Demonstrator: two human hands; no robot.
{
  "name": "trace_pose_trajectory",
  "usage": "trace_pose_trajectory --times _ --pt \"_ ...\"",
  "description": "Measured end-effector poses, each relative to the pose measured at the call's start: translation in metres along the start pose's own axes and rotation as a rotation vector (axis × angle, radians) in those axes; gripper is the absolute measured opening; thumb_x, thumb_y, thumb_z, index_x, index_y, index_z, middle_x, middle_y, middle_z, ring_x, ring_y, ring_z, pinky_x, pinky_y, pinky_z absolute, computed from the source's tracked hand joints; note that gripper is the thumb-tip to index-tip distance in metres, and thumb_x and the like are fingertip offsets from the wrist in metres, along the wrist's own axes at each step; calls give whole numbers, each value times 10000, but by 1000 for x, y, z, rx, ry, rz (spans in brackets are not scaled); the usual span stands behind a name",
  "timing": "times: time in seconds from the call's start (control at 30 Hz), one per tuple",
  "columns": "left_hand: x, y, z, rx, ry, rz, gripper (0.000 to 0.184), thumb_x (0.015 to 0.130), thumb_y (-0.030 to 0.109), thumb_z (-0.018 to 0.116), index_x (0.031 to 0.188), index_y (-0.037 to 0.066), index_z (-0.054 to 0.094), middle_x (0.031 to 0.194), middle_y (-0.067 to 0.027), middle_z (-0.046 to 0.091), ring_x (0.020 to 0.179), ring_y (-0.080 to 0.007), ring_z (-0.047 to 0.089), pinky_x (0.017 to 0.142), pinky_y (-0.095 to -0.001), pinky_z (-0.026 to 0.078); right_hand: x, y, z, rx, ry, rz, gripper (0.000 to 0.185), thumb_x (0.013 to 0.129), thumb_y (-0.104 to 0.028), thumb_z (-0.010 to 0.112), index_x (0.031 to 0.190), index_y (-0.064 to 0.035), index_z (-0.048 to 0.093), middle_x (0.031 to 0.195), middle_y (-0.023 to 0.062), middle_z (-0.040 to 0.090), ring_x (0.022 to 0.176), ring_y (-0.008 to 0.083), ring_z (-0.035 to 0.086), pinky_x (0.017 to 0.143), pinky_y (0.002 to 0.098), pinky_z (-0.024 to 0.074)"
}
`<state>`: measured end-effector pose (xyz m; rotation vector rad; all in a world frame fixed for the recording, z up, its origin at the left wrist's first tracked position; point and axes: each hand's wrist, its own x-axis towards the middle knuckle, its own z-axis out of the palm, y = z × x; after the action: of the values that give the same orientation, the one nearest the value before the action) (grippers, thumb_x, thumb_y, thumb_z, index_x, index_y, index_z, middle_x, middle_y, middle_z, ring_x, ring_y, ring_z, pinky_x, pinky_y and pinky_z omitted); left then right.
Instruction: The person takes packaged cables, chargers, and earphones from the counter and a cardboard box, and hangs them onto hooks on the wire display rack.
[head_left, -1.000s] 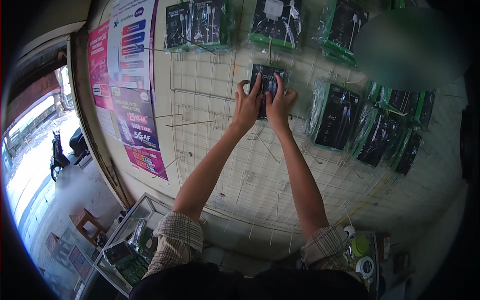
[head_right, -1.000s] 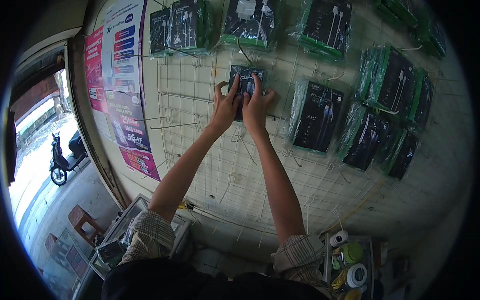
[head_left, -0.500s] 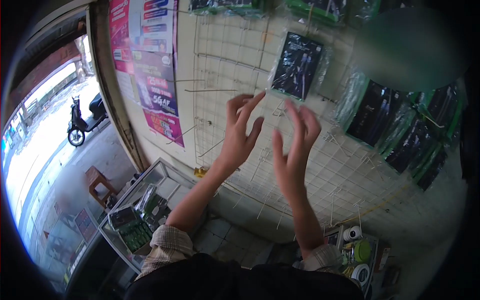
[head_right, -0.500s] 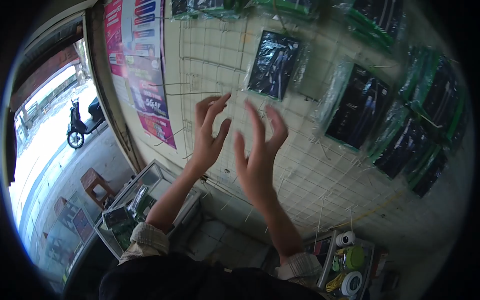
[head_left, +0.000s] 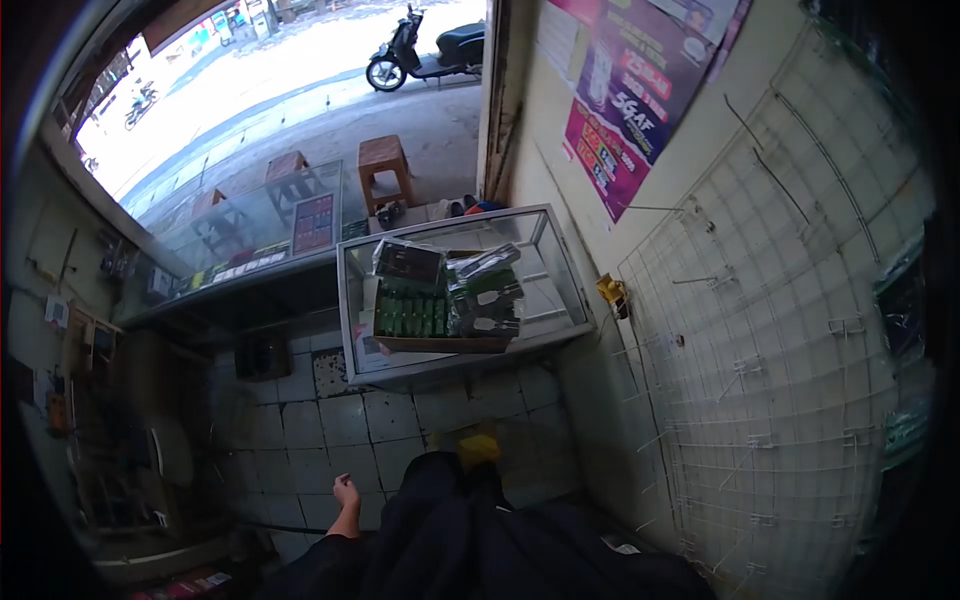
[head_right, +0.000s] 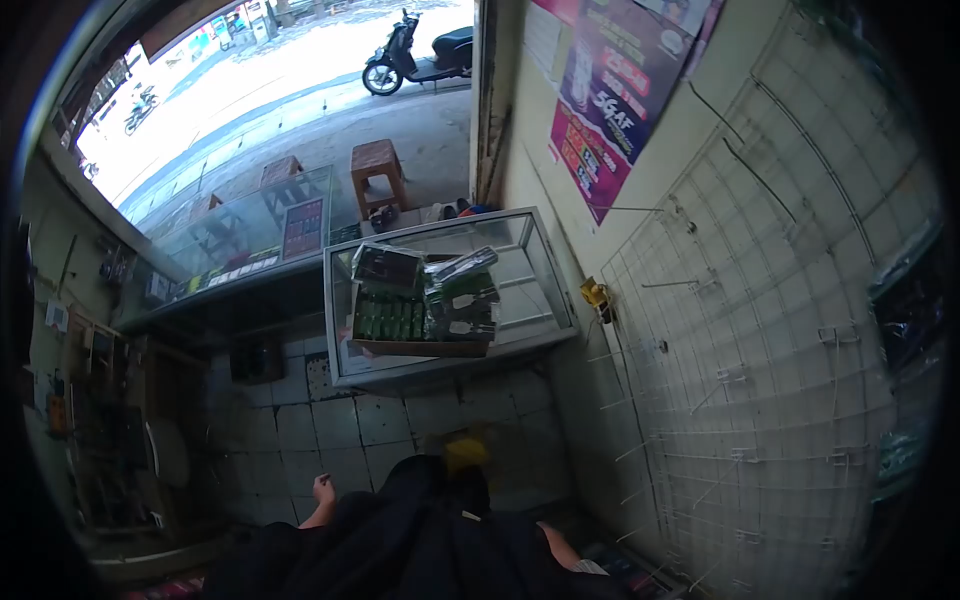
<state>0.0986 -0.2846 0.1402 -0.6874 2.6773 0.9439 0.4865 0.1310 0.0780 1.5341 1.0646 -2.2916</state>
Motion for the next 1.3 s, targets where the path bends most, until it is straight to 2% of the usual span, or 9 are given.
trace_pose_trajectory --times 0.03,0.1,0.27,0.37,0.5,0.63,0.8,1.0,1.3 --pt "-1 -26 -12 30 170 -233 206 805 75 492 976 78 607 921 -129 612 811 -285 603 717 -382 482 -6 -22 4 -641 181 -16 282 811 -178 549 1062 -52 575 993 158 600 956 239 571 815 354 460" --pt "-8 -54 -20 55 336 -487 203 798 78 495 962 90 615 912 -135 617 818 -290 602 718 -382 484 -16 -65 23 -1043 413 -5 275 807 -174 542 1049 -49 579 949 157 615 902 251 593 795 359 470" --pt "-20 -35 11 42 -115 9 158 793 85 507 892 51 626 834 -127 618 788 -277 605 724 -363 483 10 -163 91 -1049 440 -96 266 801 -166 530 1030 -40 581 939 176 623 890 300 604 794 380 471" --pt "-4 66 40 -144 -326 207 147 810 74 506 922 65 601 898 -118 568 815 -278 580 719 -348 470 88 -201 128 -1157 277 -506 243 833 -123 516 1049 -19 553 825 118 620 660 198 614 617 329 502" --pt "19 221 59 -330 -357 619 148 837 43 484 955 45 573 836 -123 542 720 -254 586 636 -336 471 63 -330 301 -1151 -72 -954 195 832 -110 515 1001 -30 573 977 161 599 921 297 575 795 337 451" --pt "49 327 95 -859 -549 350 223 883 57 456 1095 50 525 937 -73 509 774 -141 592 691 -262 506 81 -422 412 -1143 -55 -1280 177 816 -49 495 977 -50 569 977 143 525 913 306 510 800 374 405" --pt "87 397 134 -988 -536 155 439 884 111 477 1285 79 298 1102 -99 438 927 -181 554 785 -308 491 165 -483 477 -1246 65 -1503 432 820 -169 537 1204 -9 419 1199 189 430 1115 350 402 957 419 327" --pt "102 420 174 -963 -498 113 548 866 147 521 1311 64 211 1211 -140 389 994 -211 508 810 -334 472 231 -496 485 -1352 -74 -1207 511 816 -169 536 1260 23 367 1224 222 418 1104 372 396 954 437 313" --pt "97 401 160 -863 -247 76 472 869 190 546 1244 22 313 1013 -128 560 828 -171 565 647 -285 471 192 -448 485 -1226 -113 -1305 385 807 -144 547 1165 -18 477 1016 159 477 982 325 448 889 393 354"
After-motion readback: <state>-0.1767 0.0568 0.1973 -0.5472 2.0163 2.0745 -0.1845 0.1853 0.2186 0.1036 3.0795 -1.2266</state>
